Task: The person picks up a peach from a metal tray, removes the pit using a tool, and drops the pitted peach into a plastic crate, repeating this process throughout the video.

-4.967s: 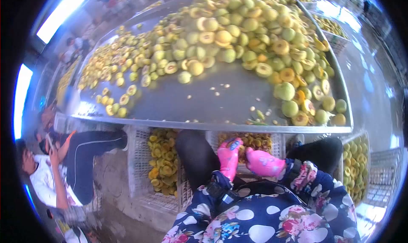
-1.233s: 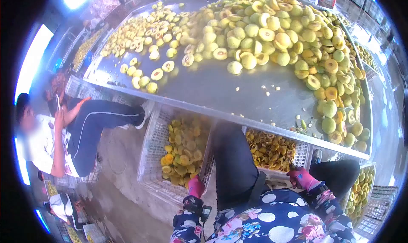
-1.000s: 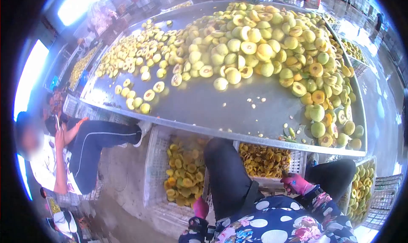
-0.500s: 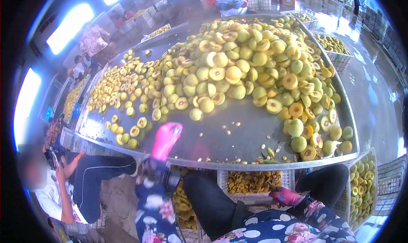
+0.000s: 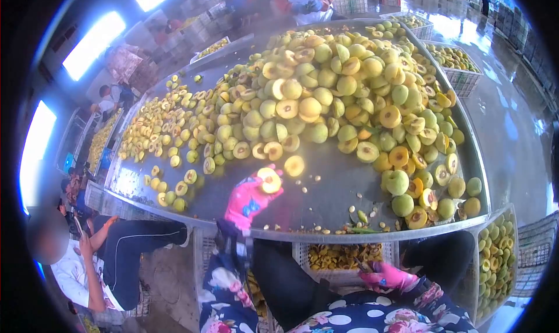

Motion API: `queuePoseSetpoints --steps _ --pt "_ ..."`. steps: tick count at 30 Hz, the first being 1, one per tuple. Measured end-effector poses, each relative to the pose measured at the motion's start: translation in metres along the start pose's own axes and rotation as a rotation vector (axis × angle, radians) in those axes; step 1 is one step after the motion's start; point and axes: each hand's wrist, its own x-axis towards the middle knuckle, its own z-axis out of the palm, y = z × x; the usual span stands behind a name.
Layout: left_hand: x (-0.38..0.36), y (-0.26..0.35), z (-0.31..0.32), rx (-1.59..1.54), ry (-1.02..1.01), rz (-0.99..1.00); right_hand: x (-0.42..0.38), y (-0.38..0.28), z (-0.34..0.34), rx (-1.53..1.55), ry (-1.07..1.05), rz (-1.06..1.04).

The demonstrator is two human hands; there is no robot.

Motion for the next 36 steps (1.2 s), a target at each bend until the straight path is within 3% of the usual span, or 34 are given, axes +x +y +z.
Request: queuePoseSetpoints --steps 4,8,16,29,31,34,35,36 --pt "-0.041 -0.051 0.073 -0.367 0.075 -0.079 -0.024 -0.049 0.019 0.004 -0.014 -0.146" --pt "-0.054 -0.110 0.109 -0.403 0.191 -0.144 -0.040 -0.090 0.035 -0.171 0.069 -0.276" --pt "-0.069 -0.152 0.148 -0.227 0.204 -0.081 -0.042 -0.077 0.044 -0.485 0.340 -0.432" --pt "-0.069 -0.179 0.161 -0.085 0.289 0.064 -0.035 -0.064 0.051 -0.697 0.488 -0.523" --pt "-0.068 -0.184 0.163 -0.002 0.341 0.096 -0.031 -0.062 0.052 -0.823 0.514 -0.589" --pt "-0.066 -0.190 0.158 0.104 0.327 0.146 -0.020 -0.050 0.043 -0.622 0.456 -0.488" --pt "-0.070 -0.185 0.155 0.339 0.235 0.215 -0.017 -0.047 0.041 -0.660 0.460 -0.491" --pt "-0.072 -0.183 0.155 0.398 0.274 0.165 -0.015 -0.045 0.040 -0.700 0.460 -0.504"
